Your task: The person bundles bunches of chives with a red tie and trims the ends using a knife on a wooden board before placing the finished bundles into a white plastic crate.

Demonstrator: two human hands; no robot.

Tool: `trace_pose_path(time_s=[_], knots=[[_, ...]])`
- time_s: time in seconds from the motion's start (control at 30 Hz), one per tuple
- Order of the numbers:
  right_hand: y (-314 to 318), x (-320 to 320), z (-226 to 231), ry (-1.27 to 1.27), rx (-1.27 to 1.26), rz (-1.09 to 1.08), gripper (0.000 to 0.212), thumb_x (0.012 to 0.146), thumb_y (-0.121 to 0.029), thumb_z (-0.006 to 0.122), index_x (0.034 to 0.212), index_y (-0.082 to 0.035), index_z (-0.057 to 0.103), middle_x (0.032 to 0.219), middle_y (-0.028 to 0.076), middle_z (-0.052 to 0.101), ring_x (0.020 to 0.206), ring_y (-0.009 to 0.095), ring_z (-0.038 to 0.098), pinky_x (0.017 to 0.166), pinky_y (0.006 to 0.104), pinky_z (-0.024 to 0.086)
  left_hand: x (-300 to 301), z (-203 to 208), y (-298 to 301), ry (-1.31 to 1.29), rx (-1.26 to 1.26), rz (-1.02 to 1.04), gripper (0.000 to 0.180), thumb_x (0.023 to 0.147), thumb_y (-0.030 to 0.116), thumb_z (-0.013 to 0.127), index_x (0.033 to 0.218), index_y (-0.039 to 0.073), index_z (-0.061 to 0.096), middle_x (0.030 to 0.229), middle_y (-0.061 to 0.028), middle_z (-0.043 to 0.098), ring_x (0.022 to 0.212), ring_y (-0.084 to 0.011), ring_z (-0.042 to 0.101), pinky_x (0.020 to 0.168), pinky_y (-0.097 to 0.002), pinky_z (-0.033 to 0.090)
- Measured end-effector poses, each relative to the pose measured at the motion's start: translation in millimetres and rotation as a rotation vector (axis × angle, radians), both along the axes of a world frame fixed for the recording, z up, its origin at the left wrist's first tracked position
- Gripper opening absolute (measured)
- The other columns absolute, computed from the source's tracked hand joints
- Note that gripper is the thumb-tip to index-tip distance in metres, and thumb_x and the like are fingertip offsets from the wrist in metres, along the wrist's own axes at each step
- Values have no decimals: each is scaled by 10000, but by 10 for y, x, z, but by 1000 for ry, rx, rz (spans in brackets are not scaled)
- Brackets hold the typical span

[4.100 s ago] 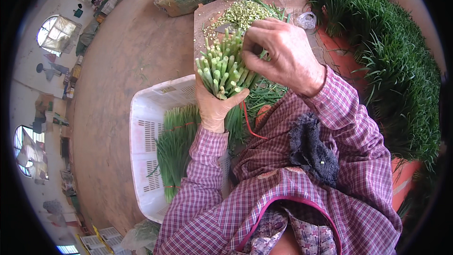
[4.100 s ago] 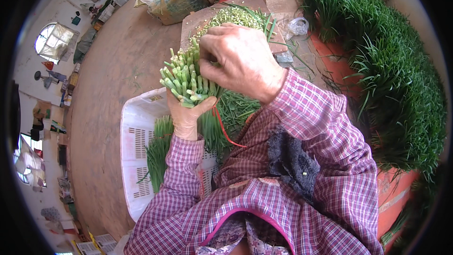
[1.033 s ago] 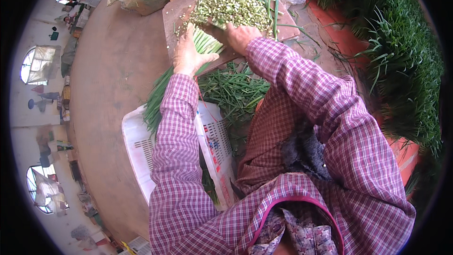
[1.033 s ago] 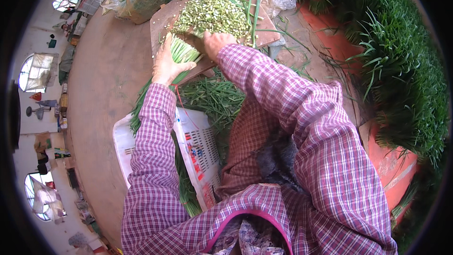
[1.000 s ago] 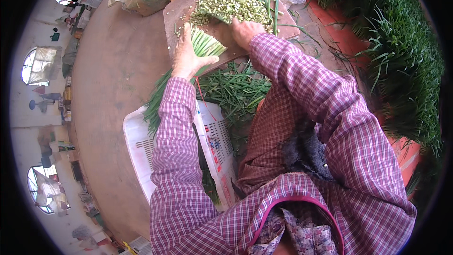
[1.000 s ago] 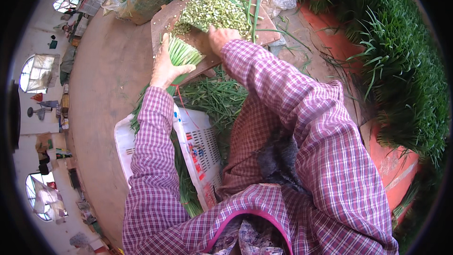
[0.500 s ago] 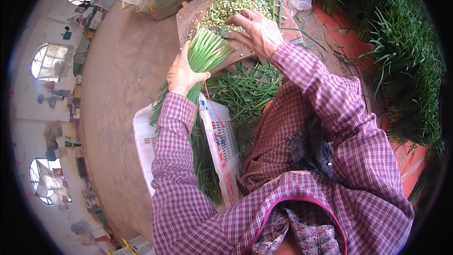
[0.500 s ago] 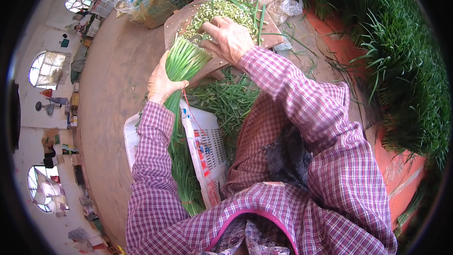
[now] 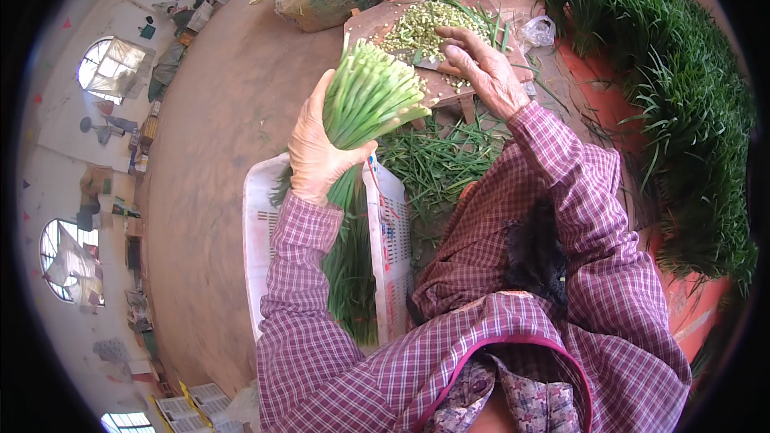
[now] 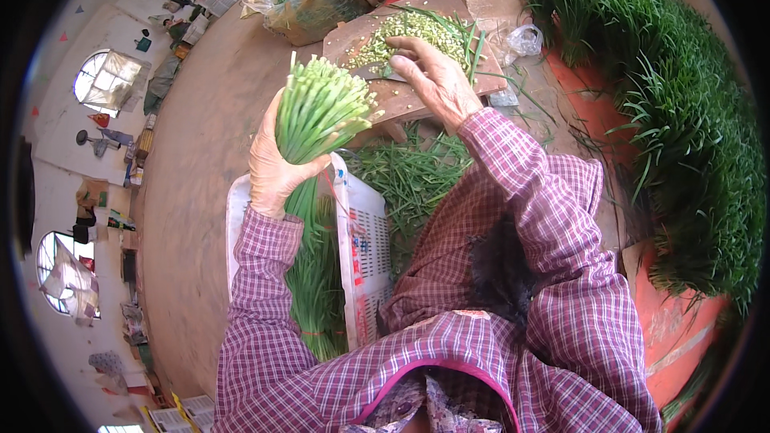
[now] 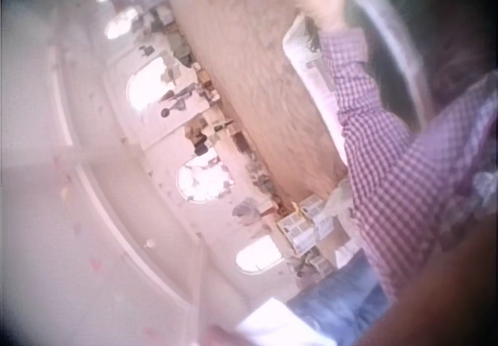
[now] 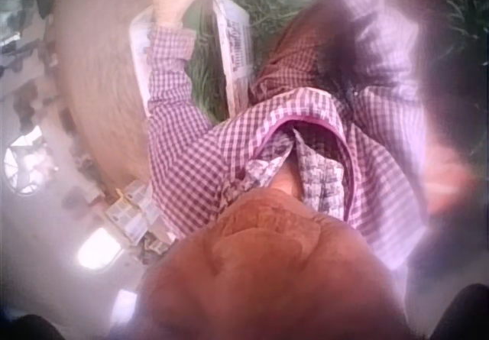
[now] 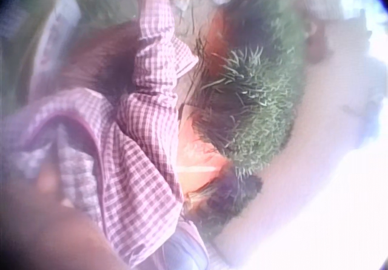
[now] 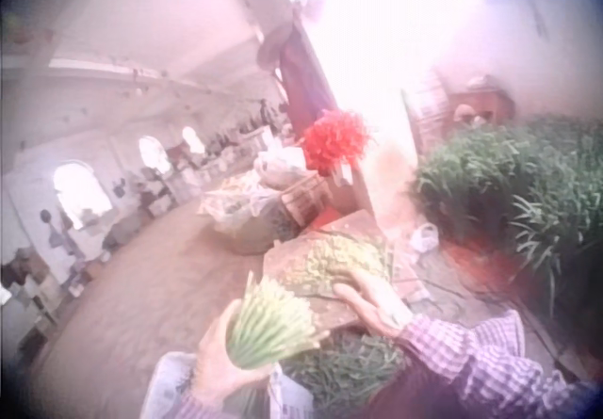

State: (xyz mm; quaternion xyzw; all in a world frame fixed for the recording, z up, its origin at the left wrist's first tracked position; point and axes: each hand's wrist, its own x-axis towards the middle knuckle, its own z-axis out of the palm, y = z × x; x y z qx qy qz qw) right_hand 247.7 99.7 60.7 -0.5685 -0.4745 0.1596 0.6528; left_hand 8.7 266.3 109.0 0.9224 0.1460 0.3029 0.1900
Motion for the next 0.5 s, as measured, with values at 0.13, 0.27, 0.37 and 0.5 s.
trace_pose_path(time_s=[0.13, 0.27, 0.37, 0.5], knots=[[22, -461, 593, -9, 118, 183, 597, 1058, -417, 494, 1539, -86, 368, 1494, 188, 451, 1389, 260, 436, 1146, 387, 360, -220, 251, -19, -88, -862, -237, 1013, 555, 56, 903, 1455, 72, 437, 1271, -83, 644, 1116, -240, 663, 983, -385, 551], [190, -684, 808, -163, 233, 101, 423, 988, -345, 638, 1277, -37, 632, 1170, 116, 660, 1054, 155, 620, 912, 325, 513, -420, 386, -130, -209, -1330, -351, 855, 578, 33, 768, 1391, -5, 505, 1206, -141, 678, 1052, -276, 695, 938, -403, 580], [260, -620, 805, -41, 269, -17, 292, 968, -274, 679, 1064, 0, 706, 894, 43, 705, 826, 101, 637, 777, 287, 527, -511, 201, -56, -142, -1604, -309, 904, 532, 80, 795, 1391, 9, 525, 1219, -162, 678, 1062, -289, 691, 925, -412, 587], [98, -638, 873, 46, 255, 5, 246, 993, -235, 633, 1058, -13, 717, 880, 43, 699, 823, 97, 623, 780, 290, 528, -650, -83, -90, -180, -1580, -445, 948, 512, 94, 813, 1413, 48, 521, 1259, -150, 666, 1098, -295, 678, 951, -429, 574]])
